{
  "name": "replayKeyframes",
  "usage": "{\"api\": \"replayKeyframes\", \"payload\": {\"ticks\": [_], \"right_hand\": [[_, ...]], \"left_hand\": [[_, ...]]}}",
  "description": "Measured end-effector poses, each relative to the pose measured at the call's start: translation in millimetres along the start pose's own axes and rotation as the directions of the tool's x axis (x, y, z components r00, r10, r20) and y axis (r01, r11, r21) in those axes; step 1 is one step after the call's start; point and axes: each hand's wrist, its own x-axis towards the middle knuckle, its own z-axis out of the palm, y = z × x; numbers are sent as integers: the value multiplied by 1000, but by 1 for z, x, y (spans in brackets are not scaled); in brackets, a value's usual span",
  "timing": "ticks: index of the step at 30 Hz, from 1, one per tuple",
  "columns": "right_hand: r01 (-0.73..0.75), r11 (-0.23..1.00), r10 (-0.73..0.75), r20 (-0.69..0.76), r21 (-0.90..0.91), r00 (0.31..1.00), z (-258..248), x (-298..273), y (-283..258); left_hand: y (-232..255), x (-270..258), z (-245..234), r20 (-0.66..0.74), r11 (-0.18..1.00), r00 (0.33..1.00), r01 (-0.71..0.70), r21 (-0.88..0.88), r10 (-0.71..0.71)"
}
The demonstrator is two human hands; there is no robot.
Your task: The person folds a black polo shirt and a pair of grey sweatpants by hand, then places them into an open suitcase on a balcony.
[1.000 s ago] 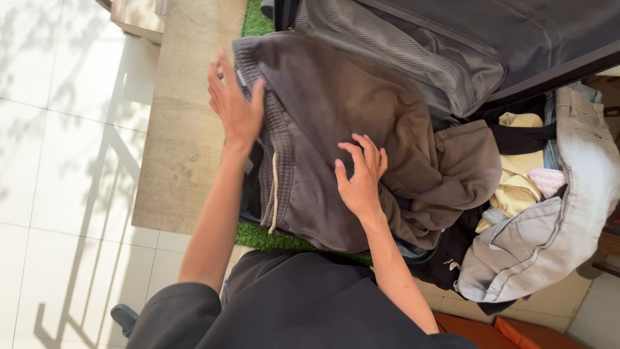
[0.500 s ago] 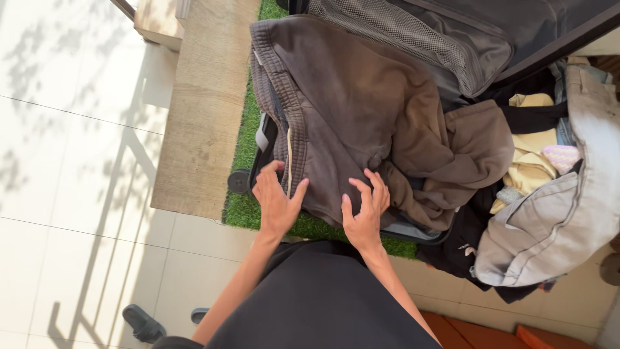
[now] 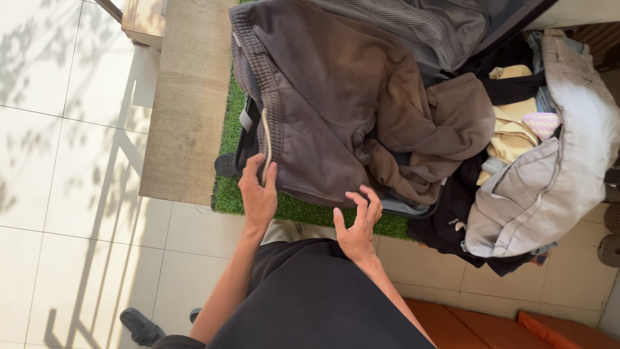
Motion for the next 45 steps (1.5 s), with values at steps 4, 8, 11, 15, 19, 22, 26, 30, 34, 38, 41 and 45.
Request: {"api": "replayKeyframes", "payload": {"ticks": [4,8,11,15,19,22,26,30,34,38,41,45], "right_hand": [[12,999,-14,39,43,999,0,-21,12],[-259,900,125,362,350,924,6,-31,22],[-472,622,117,521,625,845,23,-28,25],[-571,502,171,573,649,802,28,-13,20],[-673,292,263,620,680,740,32,-2,12],[-760,240,262,714,604,650,35,2,10],[-835,205,274,790,510,549,36,3,11],[-812,140,360,735,567,575,36,7,9],[-794,113,426,693,597,581,47,10,-9],[-727,136,451,611,673,650,55,10,-30],[-592,231,422,469,772,776,68,9,-50],[-587,223,299,519,778,801,109,2,-79]], "left_hand": [[5,-9,2,-87,959,994,41,-281,-68],[-9,-22,6,-236,979,969,19,-205,-68],[-26,-28,11,-344,976,937,-17,-216,-60],[-41,-39,18,-339,885,915,38,-463,-217],[-50,-57,24,-172,724,916,161,-671,-362],[-49,-67,27,-31,657,895,302,-691,-444],[-44,-63,19,18,666,907,322,-672,-421],[-33,-48,4,72,653,913,342,-676,-403],[-14,-31,-13,158,700,913,392,-597,-377],[-1,-17,-27,140,720,979,203,-664,-147],[-2,-1,-44,82,850,994,99,-518,-66],[-33,25,-81,-74,877,988,82,-473,-133]]}}
